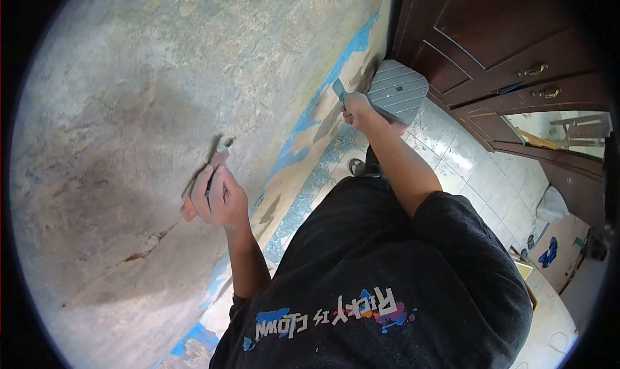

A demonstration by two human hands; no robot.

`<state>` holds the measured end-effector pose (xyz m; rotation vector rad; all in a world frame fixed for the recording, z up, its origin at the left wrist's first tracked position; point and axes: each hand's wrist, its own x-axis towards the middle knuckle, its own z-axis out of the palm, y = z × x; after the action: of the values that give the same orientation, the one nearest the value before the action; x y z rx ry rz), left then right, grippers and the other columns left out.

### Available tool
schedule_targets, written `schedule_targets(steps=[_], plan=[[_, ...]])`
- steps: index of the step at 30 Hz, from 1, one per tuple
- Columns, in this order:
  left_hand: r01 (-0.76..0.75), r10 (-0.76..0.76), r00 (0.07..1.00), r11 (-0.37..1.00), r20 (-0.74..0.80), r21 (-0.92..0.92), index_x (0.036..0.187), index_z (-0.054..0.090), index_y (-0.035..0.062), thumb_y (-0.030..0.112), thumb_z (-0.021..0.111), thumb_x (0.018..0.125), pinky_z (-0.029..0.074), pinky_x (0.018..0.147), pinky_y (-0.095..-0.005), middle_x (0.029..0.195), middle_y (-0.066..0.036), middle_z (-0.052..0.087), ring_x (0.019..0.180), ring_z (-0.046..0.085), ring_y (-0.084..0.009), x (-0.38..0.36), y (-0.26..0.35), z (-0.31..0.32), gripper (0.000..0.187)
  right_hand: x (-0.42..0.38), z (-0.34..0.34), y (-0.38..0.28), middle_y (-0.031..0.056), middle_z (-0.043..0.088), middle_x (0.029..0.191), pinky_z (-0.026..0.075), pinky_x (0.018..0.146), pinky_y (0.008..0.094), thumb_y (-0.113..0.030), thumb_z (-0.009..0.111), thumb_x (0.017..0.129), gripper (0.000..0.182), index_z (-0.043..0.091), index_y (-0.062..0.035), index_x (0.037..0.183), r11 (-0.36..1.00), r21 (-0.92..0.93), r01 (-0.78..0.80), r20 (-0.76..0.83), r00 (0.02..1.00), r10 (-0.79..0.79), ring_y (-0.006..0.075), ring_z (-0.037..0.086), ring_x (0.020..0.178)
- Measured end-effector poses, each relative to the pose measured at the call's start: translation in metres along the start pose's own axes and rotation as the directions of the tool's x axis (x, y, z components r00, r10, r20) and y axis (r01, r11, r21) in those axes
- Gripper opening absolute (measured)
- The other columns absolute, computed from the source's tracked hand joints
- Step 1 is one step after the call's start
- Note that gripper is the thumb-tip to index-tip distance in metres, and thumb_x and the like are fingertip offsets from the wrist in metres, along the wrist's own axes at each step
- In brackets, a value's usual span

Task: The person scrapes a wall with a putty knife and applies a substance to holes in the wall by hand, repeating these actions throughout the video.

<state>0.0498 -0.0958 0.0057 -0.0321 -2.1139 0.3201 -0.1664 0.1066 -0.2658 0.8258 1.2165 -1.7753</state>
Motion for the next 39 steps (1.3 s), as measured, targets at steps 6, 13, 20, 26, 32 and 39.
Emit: schedule_targets(steps=[6, 13, 20, 26, 32, 39], plan=[[-0.026, 0.026, 1.000, 0.999, 0.012, 0.033, 0.093, 0.070, 0.0180, 0.002, 0.082, 0.081, 0.034, 0.082, -0.0387, 0.102, 0.002, 0.070, 0.092, 0.067, -0.0174, -0.008, -0.005, 0.004, 0.024, -0.010, 0.021, 0.002, 0.0033, 0.044, 0.068, 0.021, 0.041, 0.0296, -0.016, 0.045, 0.101, 0.008, 0.045, -0.0104, 0.096, 0.998, -0.023, 0.062, 0.000, 0.998, -0.062, 0.0111, 0.033, 0.048], [-0.012, 0.011, 1.000, 0.998, 0.028, 0.065, 0.091, 0.067, 0.0222, 0.001, 0.081, 0.083, 0.032, 0.084, -0.0391, 0.101, 0.005, 0.069, 0.090, 0.064, -0.0119, -0.009, -0.003, 0.008, 0.027, -0.007, 0.031, 0.004, -0.0004, 0.039, 0.062, 0.021, 0.044, 0.0300, -0.015, 0.045, 0.100, 0.007, 0.045, -0.0108, 0.095, 0.995, -0.036, 0.094, -0.023, 0.995, -0.095, 0.0114, 0.032, 0.048], [-0.046, 0.041, 0.998, 0.996, 0.056, 0.081, 0.092, 0.067, 0.0193, 0.002, 0.082, 0.081, 0.036, 0.083, -0.0376, 0.100, 0.001, 0.070, 0.089, 0.065, -0.0173, -0.011, -0.002, 0.005, 0.025, -0.007, 0.017, 0.000, 0.0018, 0.044, 0.065, 0.022, 0.044, 0.0307, -0.015, 0.047, 0.099, 0.008, 0.051, -0.0090, 0.103, 0.994, -0.071, 0.088, 0.016, 0.996, -0.087, 0.0116, 0.034, 0.048], [-0.050, 0.045, 0.995, 0.997, 0.085, 0.062, 0.091, 0.067, 0.0192, 0.002, 0.083, 0.082, 0.036, 0.084, -0.0373, 0.101, 0.000, 0.072, 0.090, 0.066, -0.0178, -0.008, -0.003, 0.003, 0.025, -0.017, 0.022, 0.000, 0.0022, 0.045, 0.066, 0.023, 0.044, 0.0310, -0.018, 0.050, 0.100, 0.012, 0.053, -0.0080, 0.106, 0.991, -0.086, 0.102, -0.022, 0.994, -0.105, 0.0122, 0.037, 0.049], [-0.072, 0.068, 0.988, 0.997, 0.140, 0.027, 0.090, 0.068, 0.0199, 0.004, 0.085, 0.080, 0.034, 0.089, -0.0381, 0.102, 0.002, 0.073, 0.091, 0.068, -0.0174, -0.008, -0.006, -0.006, 0.025, -0.033, 0.023, 0.008, 0.0019, 0.046, 0.066, 0.024, 0.042, 0.0323, -0.022, 0.052, 0.100, 0.016, 0.054, -0.0069, 0.105, 0.969, -0.169, 0.179, -0.012, 0.983, -0.184, 0.0129, 0.038, 0.047], [-0.041, 0.040, 0.984, 0.999, 0.173, 0.000, 0.089, 0.070, 0.0187, 0.005, 0.087, 0.079, 0.031, 0.097, -0.0391, 0.098, 0.001, 0.075, 0.090, 0.068, -0.0156, -0.011, -0.003, -0.012, 0.024, -0.007, 0.019, 0.008, 0.0007, 0.045, 0.063, 0.025, 0.039, 0.0329, -0.022, 0.051, 0.101, 0.017, 0.056, -0.0055, 0.104, 0.957, -0.186, 0.222, 0.002, 0.974, -0.226, 0.0130, 0.038, 0.043]])
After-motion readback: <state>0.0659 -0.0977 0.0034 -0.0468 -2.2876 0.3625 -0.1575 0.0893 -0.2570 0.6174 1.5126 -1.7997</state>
